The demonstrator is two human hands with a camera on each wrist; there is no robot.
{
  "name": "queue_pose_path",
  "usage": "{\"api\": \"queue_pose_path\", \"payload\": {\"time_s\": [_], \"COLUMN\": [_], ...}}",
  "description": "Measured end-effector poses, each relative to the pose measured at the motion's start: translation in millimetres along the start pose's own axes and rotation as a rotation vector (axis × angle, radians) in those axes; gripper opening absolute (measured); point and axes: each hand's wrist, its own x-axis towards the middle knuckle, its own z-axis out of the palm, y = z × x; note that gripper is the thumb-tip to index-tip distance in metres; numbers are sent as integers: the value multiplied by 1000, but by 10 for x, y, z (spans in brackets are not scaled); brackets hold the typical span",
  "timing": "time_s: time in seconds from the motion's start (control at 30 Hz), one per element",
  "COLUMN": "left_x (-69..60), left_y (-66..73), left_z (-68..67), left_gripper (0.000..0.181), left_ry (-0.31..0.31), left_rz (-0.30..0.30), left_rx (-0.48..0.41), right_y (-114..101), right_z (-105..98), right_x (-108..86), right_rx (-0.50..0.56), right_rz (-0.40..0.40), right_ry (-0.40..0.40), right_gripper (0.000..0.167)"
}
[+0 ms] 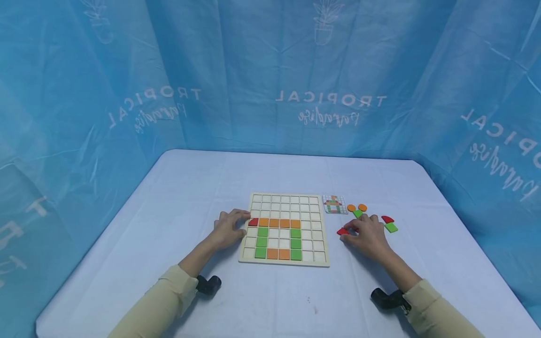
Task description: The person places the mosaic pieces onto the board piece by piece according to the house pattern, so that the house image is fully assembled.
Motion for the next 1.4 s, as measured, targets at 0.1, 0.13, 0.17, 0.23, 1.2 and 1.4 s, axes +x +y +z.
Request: {"api": "queue_pose_path", "payload": {"time_s": [0.1,0.13,0.17,0.23,1.2,1.4], "left_x": [4,4,4,4,1,7], "left_y": [-8,-9,-8,-8,-8,-18], "left_z": [6,9,11,16,5,8], "left_gripper": [47,47,47,47,46,46], "left_ry": [-3,-5,-4,2,6,8], "left_rz": [-1,-4,-2,4,19,24], "left_rx": [2,1,3,5,-8,-5], "right_y": [-31,-42,-53,-71,-589,-630], "right_z": [14,18,21,24,256,307], "right_x": [11,13,14,17,468,551], "right_rx": [-3,-4,-7,-7,117,75], "right_rz": [-17,-20,-20,-19,-247,-279], "right_ry": [-7,-10,-13,-18,-54,-104], "right_gripper": [30,29,28,27,27,24]}}
